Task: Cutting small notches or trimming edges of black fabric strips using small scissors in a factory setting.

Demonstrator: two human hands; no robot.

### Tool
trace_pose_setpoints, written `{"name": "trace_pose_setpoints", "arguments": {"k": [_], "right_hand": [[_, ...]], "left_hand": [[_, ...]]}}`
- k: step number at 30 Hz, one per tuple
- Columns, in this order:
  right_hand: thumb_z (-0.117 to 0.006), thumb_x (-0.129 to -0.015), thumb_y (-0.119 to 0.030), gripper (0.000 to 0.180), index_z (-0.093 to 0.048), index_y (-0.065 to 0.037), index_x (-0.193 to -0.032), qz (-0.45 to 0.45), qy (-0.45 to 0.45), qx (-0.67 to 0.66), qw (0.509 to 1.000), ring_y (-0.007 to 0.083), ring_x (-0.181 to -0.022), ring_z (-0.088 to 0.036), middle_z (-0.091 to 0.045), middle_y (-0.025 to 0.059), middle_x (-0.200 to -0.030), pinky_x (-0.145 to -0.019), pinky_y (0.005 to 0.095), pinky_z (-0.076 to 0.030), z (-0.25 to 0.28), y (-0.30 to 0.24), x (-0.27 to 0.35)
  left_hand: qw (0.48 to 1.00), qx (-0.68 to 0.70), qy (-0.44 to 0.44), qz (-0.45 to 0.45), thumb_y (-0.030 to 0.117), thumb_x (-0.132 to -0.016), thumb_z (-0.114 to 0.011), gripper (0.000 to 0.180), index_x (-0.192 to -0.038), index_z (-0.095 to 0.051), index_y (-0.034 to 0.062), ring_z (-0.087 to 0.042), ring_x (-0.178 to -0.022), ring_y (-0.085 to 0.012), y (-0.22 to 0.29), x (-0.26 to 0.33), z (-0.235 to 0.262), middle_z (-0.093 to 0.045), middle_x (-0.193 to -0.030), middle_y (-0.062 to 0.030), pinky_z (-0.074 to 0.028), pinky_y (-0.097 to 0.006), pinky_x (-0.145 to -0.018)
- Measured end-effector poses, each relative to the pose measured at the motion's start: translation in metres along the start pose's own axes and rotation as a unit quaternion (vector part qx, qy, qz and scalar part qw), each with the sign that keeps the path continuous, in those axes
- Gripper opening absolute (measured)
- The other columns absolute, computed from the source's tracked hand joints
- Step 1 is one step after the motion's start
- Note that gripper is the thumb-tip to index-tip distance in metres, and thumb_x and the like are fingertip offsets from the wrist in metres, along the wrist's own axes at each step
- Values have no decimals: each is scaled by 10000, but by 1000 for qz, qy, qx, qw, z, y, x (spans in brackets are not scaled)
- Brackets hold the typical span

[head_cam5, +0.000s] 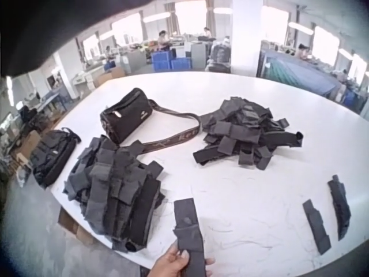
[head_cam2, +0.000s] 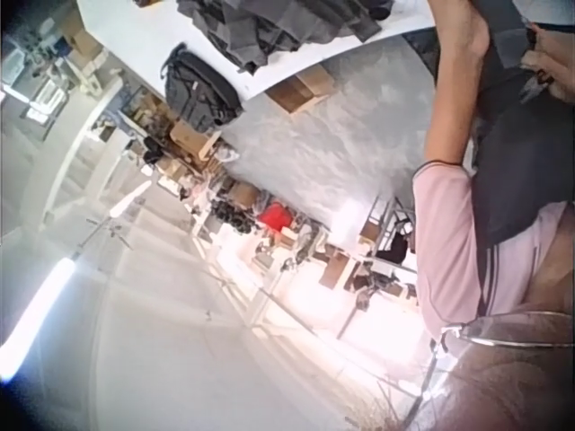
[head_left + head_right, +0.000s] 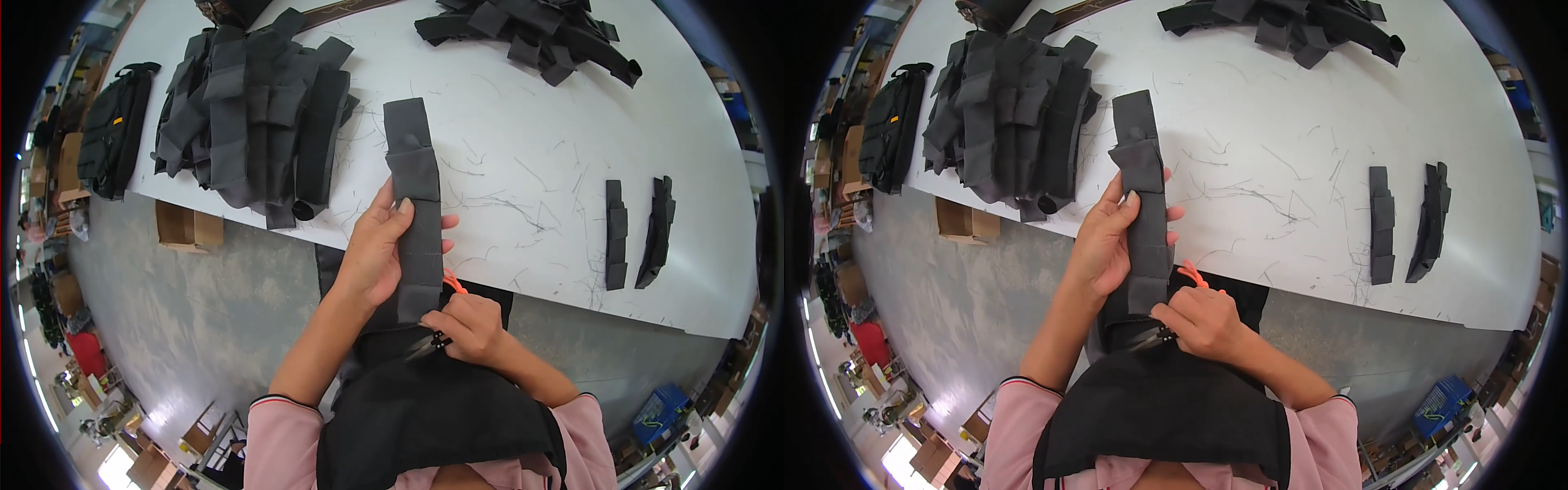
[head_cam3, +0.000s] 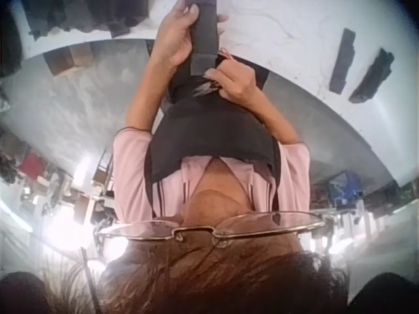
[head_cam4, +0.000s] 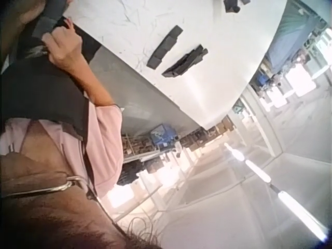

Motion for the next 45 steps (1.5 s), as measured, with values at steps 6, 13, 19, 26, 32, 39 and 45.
{"name": "trace_pose_setpoints", "arguments": {"k": [6, 13, 19, 26, 32, 39, 45], "right_hand": [[-717, -656, -75, 308, -607, -54, -943, -161, -26, -145, 976, 225, -594, -541, -519, 59, -759, -514, 296, -436, 8, 19, -5], [-730, -677, -79, 343, -623, -80, -1003, -209, 15, 112, 971, 210, -577, -517, -537, 36, -821, -537, 301, -419, 43, 29, -8], [-718, -679, -76, 337, -630, -82, -1004, -178, 34, 113, 977, 195, -560, -500, -530, 34, -796, -511, 304, -397, 40, 27, -13], [-717, -673, 5, 287, -644, -39, -948, -155, 41, 131, 978, 221, -584, -537, -566, 82, -763, -506, 288, -424, 38, 22, -12], [-721, -702, -83, 262, -641, -63, -950, -234, 121, 18, 965, 229, -560, -532, -544, 67, -767, -503, 316, -432, 51, 36, -4], [-711, -693, -79, 252, -590, -71, -914, -205, -3, 83, 975, 242, -557, -527, -499, 63, -754, -496, 328, -415, 36, 28, -21], [-719, -685, -42, 263, -603, -53, -920, -170, -16, 107, 979, 227, -540, -518, -517, 64, -716, -479, 317, -409, 39, 21, -21]], "left_hand": [[996, -59, 59, -33, 157, -983, -432, 493, -1423, -241, 47, -660, -839, -250, -2, 5, 6, -609, -1067, -189, -576, -360, -692], [993, -78, 61, -62, 176, -977, -453, 479, -1417, -281, 91, -672, -777, -252, 3, 6, 1, -628, -1025, -201, -580, -351, -651], [995, -77, 40, -59, 137, -975, -445, 519, -1435, -223, 42, -674, -774, -252, 0, 6, -4, -630, -1025, -205, -578, -349, -671], [996, -70, 37, -39, 137, -977, -441, 522, -1439, -217, 44, -675, -766, -253, -3, 5, 0, -627, -1039, -204, -576, -346, -662], [995, -80, 46, -46, 130, -978, -433, 522, -1444, -211, 54, -676, -775, -250, -1, 7, 0, -624, -1046, -201, -574, -340, -661], [995, -71, 34, -56, 139, -979, -429, 522, -1445, -208, 57, -677, -793, -254, 1, 8, -1, -622, -1060, -201, -571, -341, -677], [996, -65, 44, -44, 133, -979, -420, 516, -1443, -207, 58, -679, -782, -263, 1, 8, 3, -618, -1072, -205, -572, -337, -667]]}}
Point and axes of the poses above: each hand's wrist, its own x-axis away from the middle knuckle, its own z-axis out of the back of the hand, y = z × x, the point moved 9 cm from there along -x, towards the middle knuckle
